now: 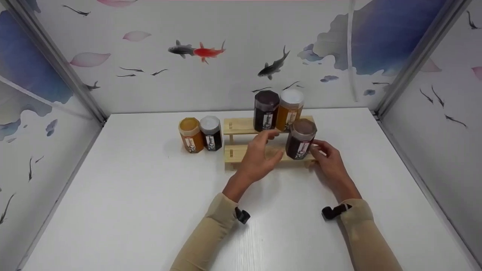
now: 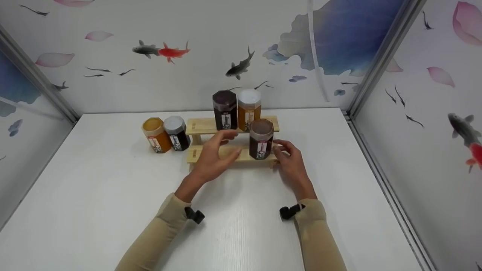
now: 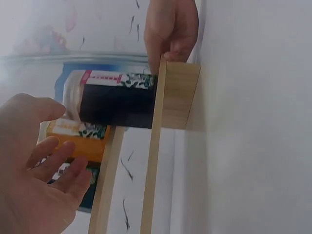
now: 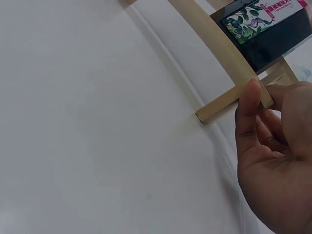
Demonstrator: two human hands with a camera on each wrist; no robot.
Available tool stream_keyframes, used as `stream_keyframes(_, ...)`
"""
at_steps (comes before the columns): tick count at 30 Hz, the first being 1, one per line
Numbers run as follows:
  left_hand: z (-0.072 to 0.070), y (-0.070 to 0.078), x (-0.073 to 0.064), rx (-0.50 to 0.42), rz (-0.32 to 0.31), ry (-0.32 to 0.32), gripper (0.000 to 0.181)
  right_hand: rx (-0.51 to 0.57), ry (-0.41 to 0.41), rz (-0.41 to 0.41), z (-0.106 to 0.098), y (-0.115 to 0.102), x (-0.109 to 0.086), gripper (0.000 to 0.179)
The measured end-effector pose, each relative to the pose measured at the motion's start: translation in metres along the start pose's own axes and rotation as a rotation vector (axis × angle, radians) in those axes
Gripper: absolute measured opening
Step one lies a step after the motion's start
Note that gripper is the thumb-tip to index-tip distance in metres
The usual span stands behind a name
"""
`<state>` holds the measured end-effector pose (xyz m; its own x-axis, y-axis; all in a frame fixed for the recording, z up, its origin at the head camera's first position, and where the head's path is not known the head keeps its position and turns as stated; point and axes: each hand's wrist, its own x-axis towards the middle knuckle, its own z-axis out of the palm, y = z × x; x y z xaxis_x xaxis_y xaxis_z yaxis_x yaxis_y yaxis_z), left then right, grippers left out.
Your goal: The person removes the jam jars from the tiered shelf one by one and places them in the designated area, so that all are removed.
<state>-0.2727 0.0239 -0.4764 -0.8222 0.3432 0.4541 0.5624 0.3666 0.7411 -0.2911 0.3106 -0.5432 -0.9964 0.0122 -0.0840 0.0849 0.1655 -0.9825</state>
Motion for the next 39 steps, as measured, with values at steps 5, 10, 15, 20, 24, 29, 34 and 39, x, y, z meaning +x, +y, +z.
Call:
stream_keyframes(5, 0.031, 0.006, 0.010, -0.009, -0.070, -0.009, 0.067, -0.066, 0.010, -0.020, 0.000, 0.000, 0.000, 0.053)
stream_keyframes(10, 0.059, 0.012, 0.020, 0.028, -0.132, 0.065, 0.082, -0.115, 0.010, -0.051, -0.001, 0.000, 0.001, 0.052)
stream_keyframes(15, 0.079, 0.015, 0.024, 0.117, -0.188, 0.169, 0.089, -0.114, 0.002, -0.043, -0.002, 0.001, 0.003, 0.049)
stream_keyframes(20, 0.087, 0.011, 0.027, 0.176, -0.184, 0.227, 0.089, -0.109, 0.010, -0.055, -0.002, 0.001, 0.004, 0.055)
stream_keyframes(24, 0.088, 0.008, 0.025, 0.212, -0.162, 0.239, 0.086, -0.097, 0.000, -0.037, -0.002, 0.003, 0.004, 0.054)
stream_keyframes(29, 0.083, 0.008, 0.020, 0.205, -0.152, 0.209, 0.082, -0.100, -0.009, -0.024, -0.002, 0.003, 0.003, 0.057)
stream_keyframes(34, 0.075, 0.005, 0.016, 0.119, -0.125, 0.186, 0.079, -0.126, 0.009, -0.053, -0.003, 0.000, 0.004, 0.059)
stream_keyframes(39, 0.070, -0.005, 0.010, 0.133, -0.045, 0.217, 0.080, -0.124, 0.009, -0.060, -0.001, 0.001, 0.004, 0.055)
